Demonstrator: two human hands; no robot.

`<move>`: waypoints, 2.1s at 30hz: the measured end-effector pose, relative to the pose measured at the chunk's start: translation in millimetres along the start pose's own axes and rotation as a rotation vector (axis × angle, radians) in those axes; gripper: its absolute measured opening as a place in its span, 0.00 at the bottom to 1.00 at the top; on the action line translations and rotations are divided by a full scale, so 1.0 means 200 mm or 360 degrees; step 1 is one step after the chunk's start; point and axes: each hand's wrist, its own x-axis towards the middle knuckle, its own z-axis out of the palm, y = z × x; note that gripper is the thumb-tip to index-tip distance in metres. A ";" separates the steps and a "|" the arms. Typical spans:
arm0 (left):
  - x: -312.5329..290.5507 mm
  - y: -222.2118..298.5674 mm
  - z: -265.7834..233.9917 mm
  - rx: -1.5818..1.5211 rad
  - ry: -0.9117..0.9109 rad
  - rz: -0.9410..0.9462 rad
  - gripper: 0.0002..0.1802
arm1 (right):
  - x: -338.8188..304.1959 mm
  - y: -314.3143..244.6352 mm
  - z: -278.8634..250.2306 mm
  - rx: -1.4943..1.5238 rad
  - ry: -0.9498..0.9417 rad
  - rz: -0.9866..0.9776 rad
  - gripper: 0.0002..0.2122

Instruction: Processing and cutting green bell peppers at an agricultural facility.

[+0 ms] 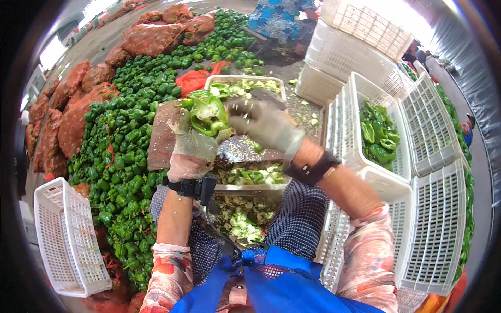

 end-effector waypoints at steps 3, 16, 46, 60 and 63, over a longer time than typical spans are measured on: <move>0.03 -0.06 -0.02 0.0330 0.0011 0.0150 0.31 | -0.08 0.13 0.16 0.0310 0.0182 0.0024 0.18; 0.10 -0.15 -0.04 0.1095 0.0217 0.0311 0.33 | 0.07 0.30 0.32 0.1882 0.0092 0.0116 0.18; 0.08 -0.11 -0.14 0.1572 0.0475 0.0011 0.20 | 0.08 0.37 0.19 -0.0078 -0.0122 0.0168 0.25; 0.06 -0.10 -0.09 0.0973 0.0400 0.0132 0.27 | 0.08 0.46 0.32 -0.0155 0.0450 -0.0779 0.18; 0.08 -0.16 -0.14 0.1213 0.0470 0.0068 0.25 | 0.11 0.49 0.34 -0.0579 0.0383 -0.0869 0.12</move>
